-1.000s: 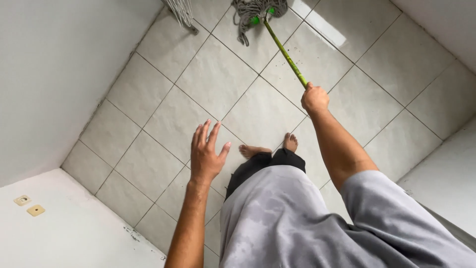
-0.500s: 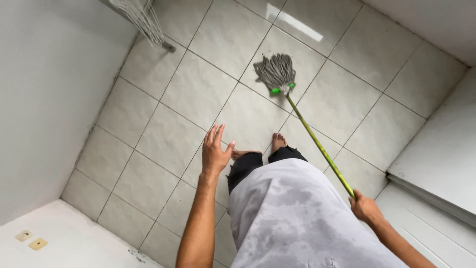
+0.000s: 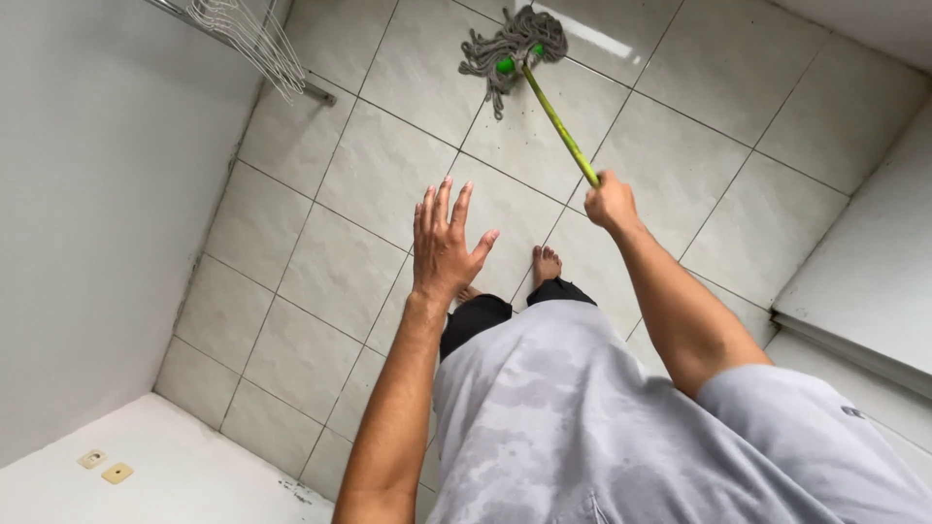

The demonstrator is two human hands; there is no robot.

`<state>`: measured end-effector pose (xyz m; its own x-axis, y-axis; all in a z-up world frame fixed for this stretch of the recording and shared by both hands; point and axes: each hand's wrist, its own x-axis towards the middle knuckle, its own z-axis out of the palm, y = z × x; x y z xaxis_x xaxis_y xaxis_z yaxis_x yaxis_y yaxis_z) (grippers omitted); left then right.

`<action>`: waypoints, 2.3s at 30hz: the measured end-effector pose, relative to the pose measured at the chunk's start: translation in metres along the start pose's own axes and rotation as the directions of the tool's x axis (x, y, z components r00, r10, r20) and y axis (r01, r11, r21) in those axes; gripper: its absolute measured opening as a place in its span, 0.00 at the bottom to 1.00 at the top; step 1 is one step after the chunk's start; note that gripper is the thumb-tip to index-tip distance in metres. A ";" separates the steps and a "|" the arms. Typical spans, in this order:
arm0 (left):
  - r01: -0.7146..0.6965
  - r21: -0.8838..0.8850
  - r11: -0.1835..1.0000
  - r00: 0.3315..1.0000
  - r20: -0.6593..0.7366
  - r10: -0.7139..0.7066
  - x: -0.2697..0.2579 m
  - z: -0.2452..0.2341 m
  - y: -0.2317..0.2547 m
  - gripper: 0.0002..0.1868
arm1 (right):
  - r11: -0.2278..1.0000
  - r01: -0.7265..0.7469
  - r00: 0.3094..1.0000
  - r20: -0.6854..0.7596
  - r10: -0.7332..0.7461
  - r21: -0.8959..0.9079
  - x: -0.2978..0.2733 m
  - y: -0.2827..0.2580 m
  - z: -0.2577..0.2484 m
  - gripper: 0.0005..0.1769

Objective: Preparing a mop with detergent and cleaning a flight of stairs and a tiled floor area.

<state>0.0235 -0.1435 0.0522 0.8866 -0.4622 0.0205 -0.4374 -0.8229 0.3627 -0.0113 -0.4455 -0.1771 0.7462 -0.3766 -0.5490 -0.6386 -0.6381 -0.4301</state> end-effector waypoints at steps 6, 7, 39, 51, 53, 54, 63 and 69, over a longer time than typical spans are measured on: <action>-0.015 -0.084 0.996 0.998 0.060 0.020 -0.026 -0.018 -0.011 0.41 | 0.975 -0.008 0.996 -0.089 -0.012 -0.222 -0.074 -0.036 -0.004 0.23; -0.029 -0.086 0.996 0.997 0.063 0.035 -0.031 -0.019 -0.020 0.41 | 0.976 -0.020 0.995 -0.098 -0.001 -0.216 -0.098 -0.028 0.002 0.23; 0.065 -0.220 0.973 0.982 0.185 -0.023 -0.180 -0.075 -0.169 0.39 | 0.978 -0.121 0.980 0.137 0.144 -0.169 -0.302 -0.053 0.099 0.31; 0.223 -0.160 0.961 0.974 0.068 -0.215 -0.161 -0.043 -0.138 0.40 | 0.976 0.008 0.984 0.176 0.031 -0.218 -0.142 -0.054 0.065 0.26; 0.222 -0.164 0.961 0.975 0.067 -0.214 -0.147 -0.045 -0.117 0.41 | 0.958 0.027 0.987 0.157 0.019 -0.286 -0.044 -0.058 0.064 0.26; 0.200 -0.171 0.965 0.979 0.068 -0.191 -0.140 -0.047 -0.109 0.41 | 0.938 0.026 0.993 0.121 0.017 -0.345 0.002 -0.062 0.069 0.26; 0.116 -0.210 0.971 0.993 0.024 -0.113 -0.145 -0.054 -0.128 0.41 | 0.928 -0.065 0.991 0.081 0.102 -0.366 -0.117 -0.054 0.046 0.25; -0.005 -0.274 0.962 0.986 0.159 0.051 -0.161 -0.033 -0.156 0.41 | 0.919 -0.320 0.923 0.143 0.357 -0.230 -0.359 0.002 0.077 0.25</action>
<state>-0.0458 0.0704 0.0233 0.8280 -0.5500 -0.1096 -0.3839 -0.6983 0.6041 -0.2945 -0.2595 -0.0365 0.4338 -0.4796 -0.7627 -0.7826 -0.6201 -0.0551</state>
